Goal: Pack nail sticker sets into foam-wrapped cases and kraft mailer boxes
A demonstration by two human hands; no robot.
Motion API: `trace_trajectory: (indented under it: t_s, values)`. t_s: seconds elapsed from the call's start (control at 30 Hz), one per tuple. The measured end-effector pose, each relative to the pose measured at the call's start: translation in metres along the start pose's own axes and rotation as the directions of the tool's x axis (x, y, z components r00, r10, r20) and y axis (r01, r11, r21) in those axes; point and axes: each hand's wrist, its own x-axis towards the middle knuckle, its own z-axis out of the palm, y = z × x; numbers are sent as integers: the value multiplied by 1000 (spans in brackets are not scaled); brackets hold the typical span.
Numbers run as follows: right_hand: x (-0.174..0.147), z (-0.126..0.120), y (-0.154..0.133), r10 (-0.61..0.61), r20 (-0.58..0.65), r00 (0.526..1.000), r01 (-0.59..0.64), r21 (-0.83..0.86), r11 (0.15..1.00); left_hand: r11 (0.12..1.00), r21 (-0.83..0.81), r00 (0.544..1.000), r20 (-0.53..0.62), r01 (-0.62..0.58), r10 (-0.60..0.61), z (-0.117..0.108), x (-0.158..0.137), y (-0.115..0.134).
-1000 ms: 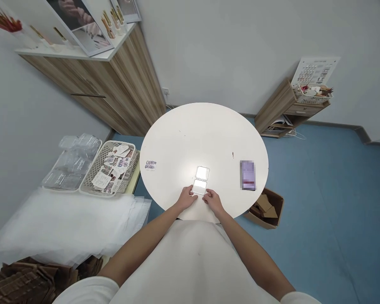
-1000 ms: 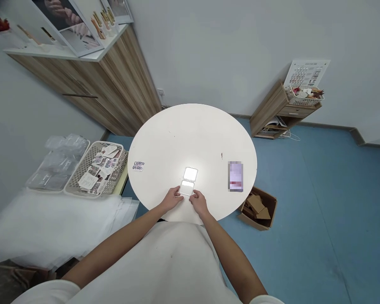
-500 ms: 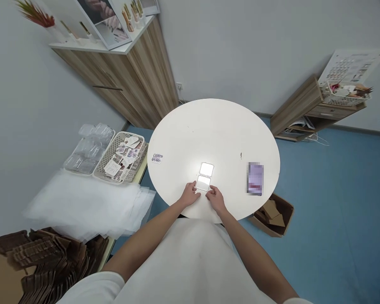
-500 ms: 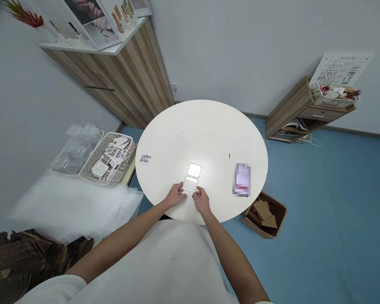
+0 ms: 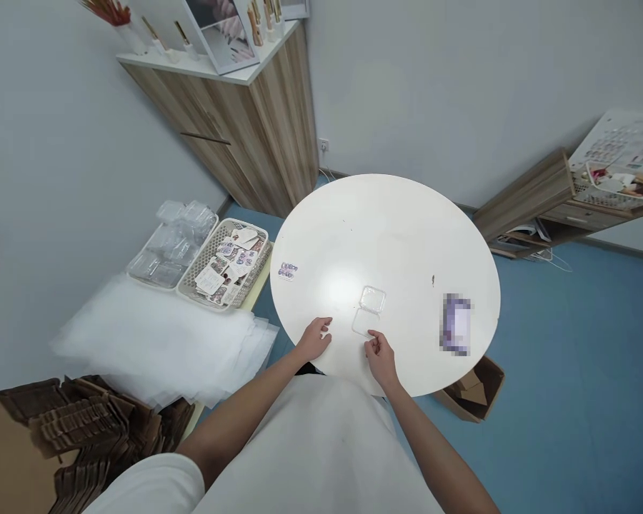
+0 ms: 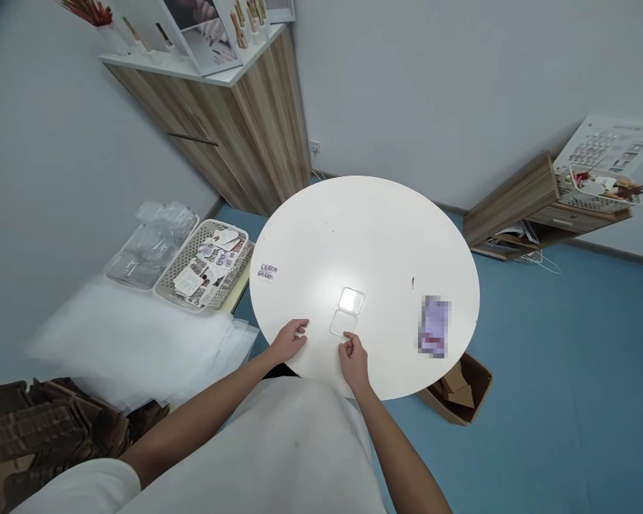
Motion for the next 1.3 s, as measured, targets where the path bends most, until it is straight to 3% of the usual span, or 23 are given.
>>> trace_trajectory:
  t_s: [0.13,0.23,0.33,0.43,0.63,0.87,1.1,1.3]
  values:
    - [3,38,-21,-49,208,977,77,-128,989,988,141,995,-79,-57,69,-66,8,-23]
    - [13,74,-38,-71,326,943,140,-195,971,949,313,993,-100,-28,62,-115,22,-34]
    - [28,109,-54,-101,374,922,210,-262,942,887,462,996,-79,7,34,-155,38,-37]
    - [48,138,-71,-151,356,922,283,-352,892,840,542,996,-72,-12,61,-179,58,-33]
    - [97,176,-108,-288,280,916,393,-478,786,792,604,996,25,-86,89,-190,94,-30]
    - [127,207,-124,-194,222,956,292,-625,724,787,605,992,84,-123,90,-189,113,-47]
    - [129,213,-118,-211,167,963,269,-627,731,852,498,987,89,-162,136,-189,117,-53]
    - [135,212,-119,-185,152,971,239,-603,761,857,485,984,98,-176,147,-187,117,-56]
